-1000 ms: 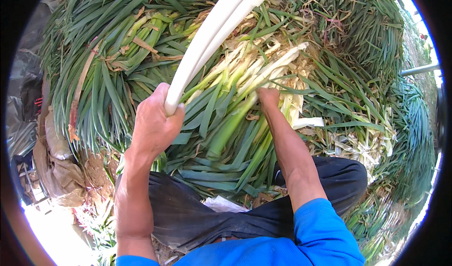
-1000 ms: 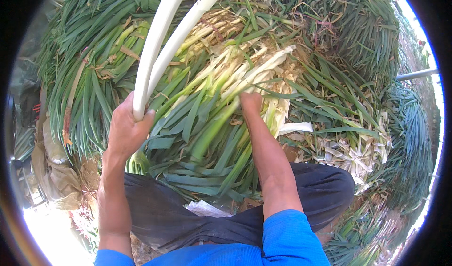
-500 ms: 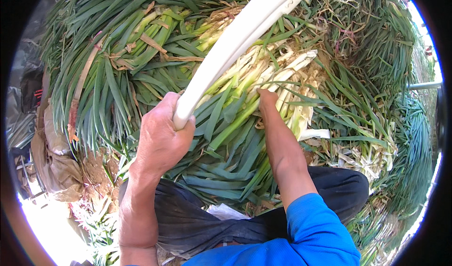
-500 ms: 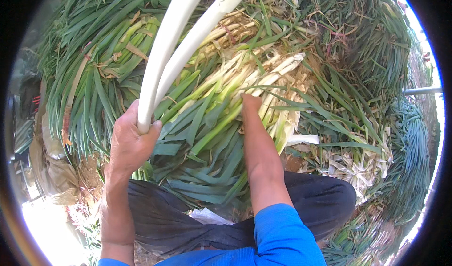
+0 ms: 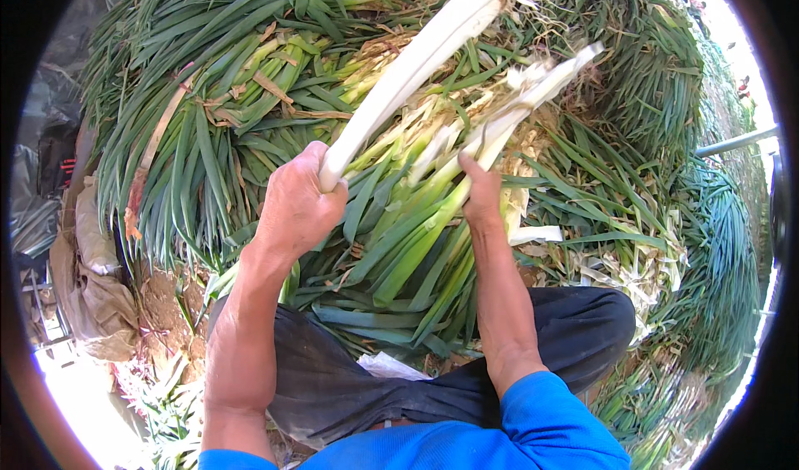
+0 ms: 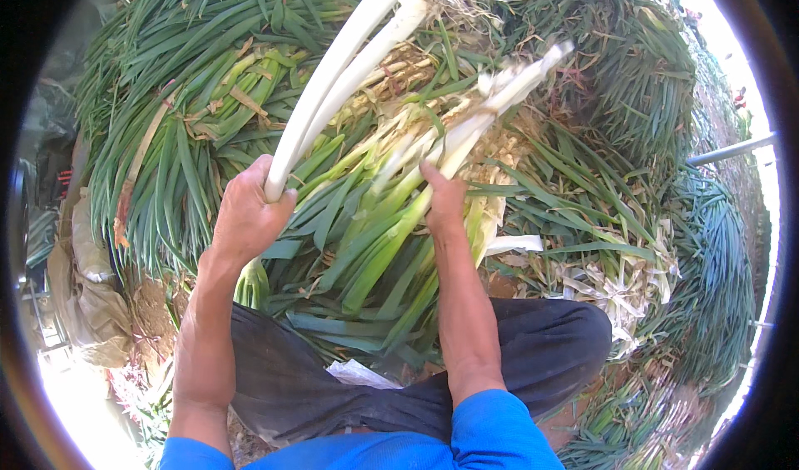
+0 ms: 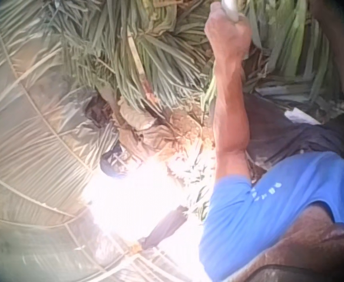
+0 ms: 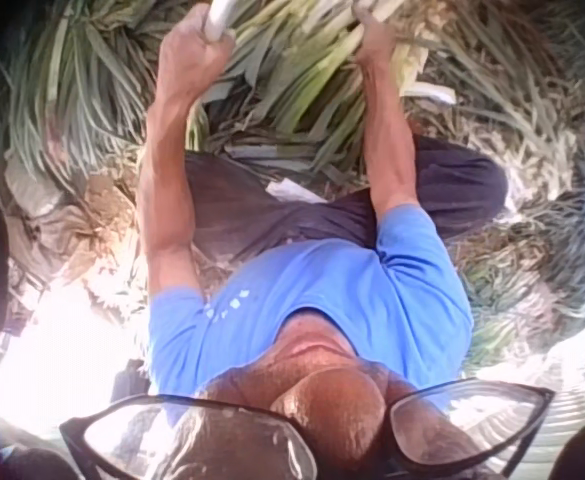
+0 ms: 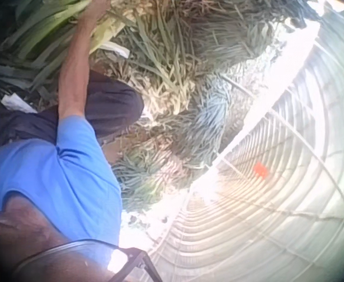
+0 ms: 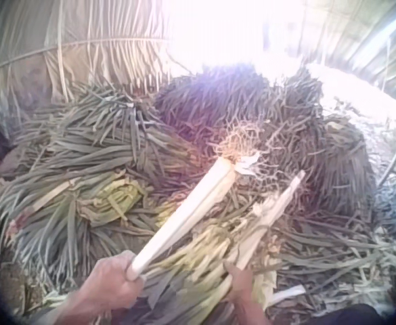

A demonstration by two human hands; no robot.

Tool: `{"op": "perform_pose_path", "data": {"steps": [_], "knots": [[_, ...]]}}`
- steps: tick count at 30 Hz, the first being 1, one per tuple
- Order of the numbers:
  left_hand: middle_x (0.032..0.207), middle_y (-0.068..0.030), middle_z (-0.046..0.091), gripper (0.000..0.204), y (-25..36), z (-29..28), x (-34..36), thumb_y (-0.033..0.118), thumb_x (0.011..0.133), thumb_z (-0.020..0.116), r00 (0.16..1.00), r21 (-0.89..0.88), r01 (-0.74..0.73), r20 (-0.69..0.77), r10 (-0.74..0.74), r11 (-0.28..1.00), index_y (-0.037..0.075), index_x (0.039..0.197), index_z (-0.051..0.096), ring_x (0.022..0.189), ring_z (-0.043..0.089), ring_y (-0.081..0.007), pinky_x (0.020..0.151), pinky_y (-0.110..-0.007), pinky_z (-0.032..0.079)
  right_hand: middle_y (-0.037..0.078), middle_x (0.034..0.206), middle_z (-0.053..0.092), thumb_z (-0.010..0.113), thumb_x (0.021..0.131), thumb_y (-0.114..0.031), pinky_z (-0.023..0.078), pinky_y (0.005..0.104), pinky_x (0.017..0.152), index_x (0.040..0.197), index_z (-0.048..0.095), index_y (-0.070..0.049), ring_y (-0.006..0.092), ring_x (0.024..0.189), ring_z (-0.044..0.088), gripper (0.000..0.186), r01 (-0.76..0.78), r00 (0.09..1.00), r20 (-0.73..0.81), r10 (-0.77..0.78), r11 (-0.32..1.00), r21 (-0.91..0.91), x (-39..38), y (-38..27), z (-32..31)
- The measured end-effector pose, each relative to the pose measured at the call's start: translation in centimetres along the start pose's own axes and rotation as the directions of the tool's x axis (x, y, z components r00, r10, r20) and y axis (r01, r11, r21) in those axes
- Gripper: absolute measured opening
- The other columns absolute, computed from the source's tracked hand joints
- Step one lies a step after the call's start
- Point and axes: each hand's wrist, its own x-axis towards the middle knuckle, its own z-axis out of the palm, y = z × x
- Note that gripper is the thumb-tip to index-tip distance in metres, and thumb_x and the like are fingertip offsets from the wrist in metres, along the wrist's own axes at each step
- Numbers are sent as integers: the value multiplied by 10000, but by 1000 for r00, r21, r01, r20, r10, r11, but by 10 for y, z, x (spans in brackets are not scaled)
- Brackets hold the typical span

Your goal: The person sits on the ground and trims the roots and outer leaves from long green vegetables, likely leeks or scallions. They use a small knife to cut the ends and peel away unwanted layers, then place the cleaned vegetables into a pile.

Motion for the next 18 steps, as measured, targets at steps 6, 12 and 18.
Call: {"op": "perform_pose_path", "data": {"steps": [6, 12, 18], "knots": [[785, -267, 624, 147, 3, -4, 2, 95, 853, 635, 995, -36, -63, -80, 60, 997, -7, 945, 583, 816, 622, -495, 733, -505, 495, 139, 1083, 690, 733, 901, -71, 573, 387, 820, 1223, 618, 63, 261, 935, 682, 368, 268, 961, 53, -270, 963, 33, -17, -130, 27], [864, -263, 692, 271, 18, 21, 20, 213, 855, 674, 974, -40, -195, 106, 198, 980, -34, 966, 655, 826, 678, -445, 788, -500, 539, 235, 1235, 658, 656, 965, -89, 559, 462, 969, 1397, 471, 66, 376, 1096, 657, 494, -4, 999, 31, -5, 963, 268, -6, -94, 14], [1009, -236, 709, 563, 46, 82, 28, 423, 852, 754, 917, -93, -87, 381, 116, 992, -55, 1137, 673, 915, 684, -352, 841, -443, 525, 194, 1238, 669, 630, 966, -77, 555, 459, 981, 1301, 578, 59, 323, 1094, 668, 365, 19, 996, 70, -51, 920, 392, -53, -70, 48]]}}
